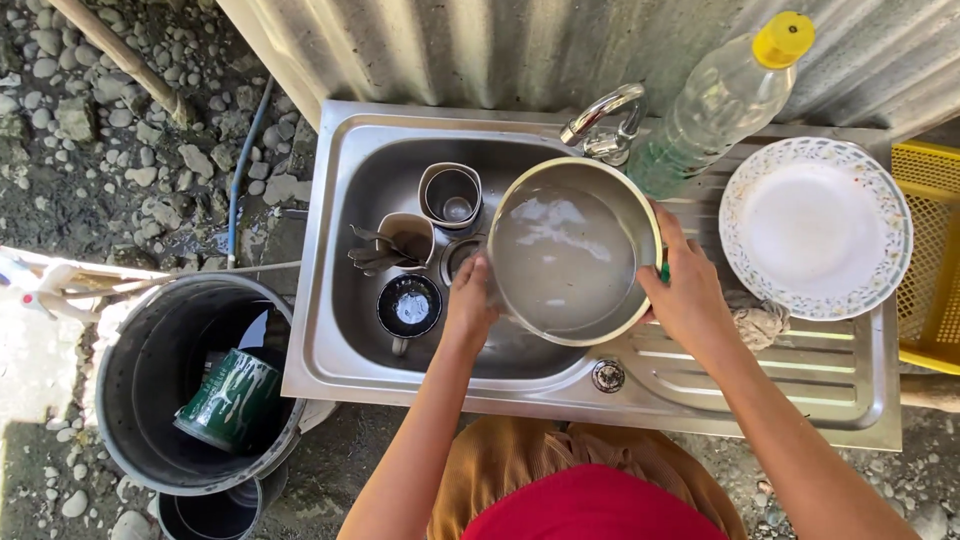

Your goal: The recorder is washing various dishes including cups, plates, bowls, and cutlery in an outdoor sink and basin.

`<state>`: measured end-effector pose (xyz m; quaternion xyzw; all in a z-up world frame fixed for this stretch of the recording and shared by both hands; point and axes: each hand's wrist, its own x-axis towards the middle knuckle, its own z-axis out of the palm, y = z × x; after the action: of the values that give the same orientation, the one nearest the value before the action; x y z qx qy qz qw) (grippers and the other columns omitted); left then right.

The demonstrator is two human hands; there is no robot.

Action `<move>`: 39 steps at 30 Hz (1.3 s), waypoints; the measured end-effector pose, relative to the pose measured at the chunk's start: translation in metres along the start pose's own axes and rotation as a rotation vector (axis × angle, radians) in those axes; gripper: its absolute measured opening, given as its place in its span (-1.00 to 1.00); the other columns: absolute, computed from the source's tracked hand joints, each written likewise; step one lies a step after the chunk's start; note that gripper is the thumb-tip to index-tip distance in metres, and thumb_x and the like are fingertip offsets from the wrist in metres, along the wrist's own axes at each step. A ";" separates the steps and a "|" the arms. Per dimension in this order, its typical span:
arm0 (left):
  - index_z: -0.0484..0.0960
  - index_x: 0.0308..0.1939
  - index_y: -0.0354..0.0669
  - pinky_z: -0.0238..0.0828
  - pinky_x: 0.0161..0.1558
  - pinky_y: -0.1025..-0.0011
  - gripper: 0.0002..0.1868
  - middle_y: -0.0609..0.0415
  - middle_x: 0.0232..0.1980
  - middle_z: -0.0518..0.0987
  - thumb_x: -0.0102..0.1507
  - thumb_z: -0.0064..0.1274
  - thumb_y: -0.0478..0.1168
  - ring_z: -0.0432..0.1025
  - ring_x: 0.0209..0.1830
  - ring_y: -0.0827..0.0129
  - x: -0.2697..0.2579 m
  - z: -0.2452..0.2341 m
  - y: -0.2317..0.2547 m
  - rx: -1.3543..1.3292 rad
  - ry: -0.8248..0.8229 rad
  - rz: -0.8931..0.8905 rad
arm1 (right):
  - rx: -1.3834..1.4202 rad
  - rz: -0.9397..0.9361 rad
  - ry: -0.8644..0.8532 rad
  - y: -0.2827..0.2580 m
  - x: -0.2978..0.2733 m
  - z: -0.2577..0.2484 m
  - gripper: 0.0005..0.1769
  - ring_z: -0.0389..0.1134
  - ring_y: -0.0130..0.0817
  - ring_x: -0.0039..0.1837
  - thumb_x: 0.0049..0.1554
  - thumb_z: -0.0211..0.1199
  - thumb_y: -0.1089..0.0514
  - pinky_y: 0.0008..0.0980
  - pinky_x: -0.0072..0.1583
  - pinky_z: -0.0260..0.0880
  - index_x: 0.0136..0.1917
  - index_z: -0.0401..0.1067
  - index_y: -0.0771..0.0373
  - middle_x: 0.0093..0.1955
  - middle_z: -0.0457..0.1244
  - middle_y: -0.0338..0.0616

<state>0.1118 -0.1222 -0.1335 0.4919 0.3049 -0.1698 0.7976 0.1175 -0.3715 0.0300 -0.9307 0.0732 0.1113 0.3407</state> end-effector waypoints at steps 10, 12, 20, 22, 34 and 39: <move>0.32 0.46 0.21 0.28 0.21 -0.24 -0.48 0.11 0.53 0.26 0.41 -0.24 0.06 0.22 0.45 0.01 0.040 -0.009 -0.002 -0.024 -0.030 -0.123 | -0.055 0.054 0.056 -0.049 -0.005 -0.003 -0.04 0.43 0.09 -0.01 0.10 0.20 0.28 -0.10 -0.01 0.60 0.61 -0.03 -0.42 0.24 0.12 0.16; 0.33 0.47 0.21 0.35 0.20 -0.16 -0.48 0.04 0.55 0.21 0.41 -0.23 0.05 0.20 0.46 -0.01 0.047 -0.012 -0.008 -0.034 -0.046 -0.138 | -0.127 -0.251 0.182 -0.045 -0.004 0.002 -0.03 0.43 0.10 -0.06 0.07 0.25 0.32 -0.03 0.00 0.50 0.62 0.02 -0.30 0.29 0.14 0.15; 0.34 0.42 -0.12 0.46 0.15 -0.06 -0.50 -0.21 0.51 0.31 0.43 -0.03 -0.07 0.38 0.31 -0.03 0.046 -0.022 -0.018 -0.128 -0.229 -0.124 | -0.030 -0.164 0.082 -0.037 0.005 0.005 -0.09 0.46 -0.03 -0.13 0.10 0.18 0.35 -0.08 -0.13 0.52 0.60 0.03 -0.28 0.31 0.17 0.08; 0.34 0.42 -0.21 0.47 0.17 -0.07 -0.51 -0.30 0.50 0.33 0.45 0.02 -0.13 0.44 0.28 -0.05 0.037 -0.029 -0.012 -0.179 -0.292 -0.139 | 0.140 -0.049 0.018 -0.020 0.008 0.011 -0.12 0.48 -0.13 -0.08 0.11 0.14 0.35 -0.14 -0.17 0.55 0.59 0.03 -0.28 0.31 0.18 0.04; -0.14 0.64 0.10 -0.06 0.52 0.25 0.12 -0.18 0.64 0.08 0.02 -0.35 -0.68 0.06 0.61 0.04 -0.065 -0.016 0.058 0.465 -0.276 0.595 | -0.370 -0.749 0.079 0.023 0.012 0.131 -0.13 -0.06 0.18 0.62 0.01 0.34 0.12 0.08 0.54 -0.09 0.53 0.13 0.35 0.64 -0.11 0.17; -0.14 0.64 0.17 0.03 0.50 0.26 0.12 -0.21 0.57 0.16 0.04 -0.34 -0.67 0.14 0.55 0.04 -0.059 -0.001 0.044 0.549 -0.090 0.497 | -0.057 -0.138 -0.448 0.033 0.016 0.234 -0.43 0.10 -0.01 0.59 0.28 0.13 -0.06 -0.11 0.57 0.06 0.47 0.26 0.21 0.54 0.12 0.07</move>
<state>0.0916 -0.1029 -0.0653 0.7384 0.0841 -0.0679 0.6656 0.0887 -0.2456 -0.1682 -0.8947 -0.0713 0.2934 0.3290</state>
